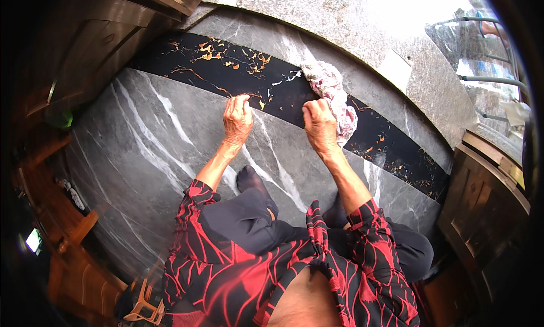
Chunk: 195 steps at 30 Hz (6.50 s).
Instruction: The person wipes a dark strip on the marble floor by hand with a cloth, then picks up the cloth, walks to a red bucket, and rinses the cloth in the water.
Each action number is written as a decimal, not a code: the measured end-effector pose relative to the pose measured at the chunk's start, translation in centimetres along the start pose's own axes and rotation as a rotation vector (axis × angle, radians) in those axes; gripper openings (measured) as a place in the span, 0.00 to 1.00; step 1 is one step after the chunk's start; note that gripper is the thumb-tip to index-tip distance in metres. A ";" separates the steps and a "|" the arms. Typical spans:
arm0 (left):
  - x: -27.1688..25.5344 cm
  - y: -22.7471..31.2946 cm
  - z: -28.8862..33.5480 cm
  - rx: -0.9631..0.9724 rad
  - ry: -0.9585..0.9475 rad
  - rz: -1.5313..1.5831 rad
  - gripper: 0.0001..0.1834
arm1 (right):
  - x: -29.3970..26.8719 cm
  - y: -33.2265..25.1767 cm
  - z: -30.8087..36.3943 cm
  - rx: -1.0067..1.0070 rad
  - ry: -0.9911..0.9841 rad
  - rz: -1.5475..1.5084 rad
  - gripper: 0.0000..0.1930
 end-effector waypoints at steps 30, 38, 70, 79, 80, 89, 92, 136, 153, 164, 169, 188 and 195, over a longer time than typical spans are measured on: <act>0.8 -4.5 2.6 0.164 0.074 -0.276 0.18 | 6.5 0.5 -0.7 -0.129 -0.358 -0.023 0.08; 1.1 -4.3 2.3 0.168 0.076 -0.275 0.18 | 7.9 0.8 -1.5 -0.280 -0.423 0.270 0.07; 0.7 -4.1 2.3 0.145 0.114 -0.231 0.17 | 8.9 -2.1 2.0 -0.220 -0.425 0.182 0.04; 0.8 -4.9 2.9 0.136 0.095 -0.256 0.16 | -1.6 -1.8 -11.5 -0.681 -0.437 0.706 0.06; 1.0 -4.6 2.5 0.143 0.106 -0.248 0.16 | -5.7 -1.1 -16.5 -0.726 -0.284 1.261 0.09; 1.5 -4.5 2.4 0.131 0.104 -0.225 0.16 | -12.1 -0.7 -19.9 -0.377 -0.006 0.522 0.07; 1.5 -3.9 2.0 0.142 0.096 -0.216 0.17 | -5.0 1.6 -9.8 -0.602 -0.297 0.404 0.06; 1.3 -4.4 2.3 0.145 0.118 -0.233 0.14 | -0.8 5.9 1.4 -0.391 -0.166 0.322 0.35; -6.7 -12.5 -0.5 -0.877 0.396 0.647 0.12 | 14.9 -9.3 5.6 -0.642 -0.485 0.176 0.24; -2.6 -8.2 0.1 -0.731 0.157 0.554 0.11 | 0.9 5.9 -1.7 -0.519 -0.155 0.328 0.29; -0.4 -6.3 0.9 -0.622 0.051 0.520 0.12 | -10.9 15.8 -0.4 -0.428 -0.305 0.638 0.33; -2.9 1.4 0.6 0.216 -0.261 0.113 0.05 | -3.4 3.1 -1.7 -0.469 -0.397 0.209 0.28; 0.6 -0.3 2.6 0.282 -0.388 0.051 0.09 | -5.1 7.2 0.2 -0.304 -0.350 0.137 0.33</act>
Point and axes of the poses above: each hand's wrist, its own z-axis away from the middle knuckle, its own x-axis out of the palm, y = z × x, the point moved 3 cm from there along -z, towards the middle knuckle, and after that the axes turned 9 degrees about -z, right-handed, at the moved point
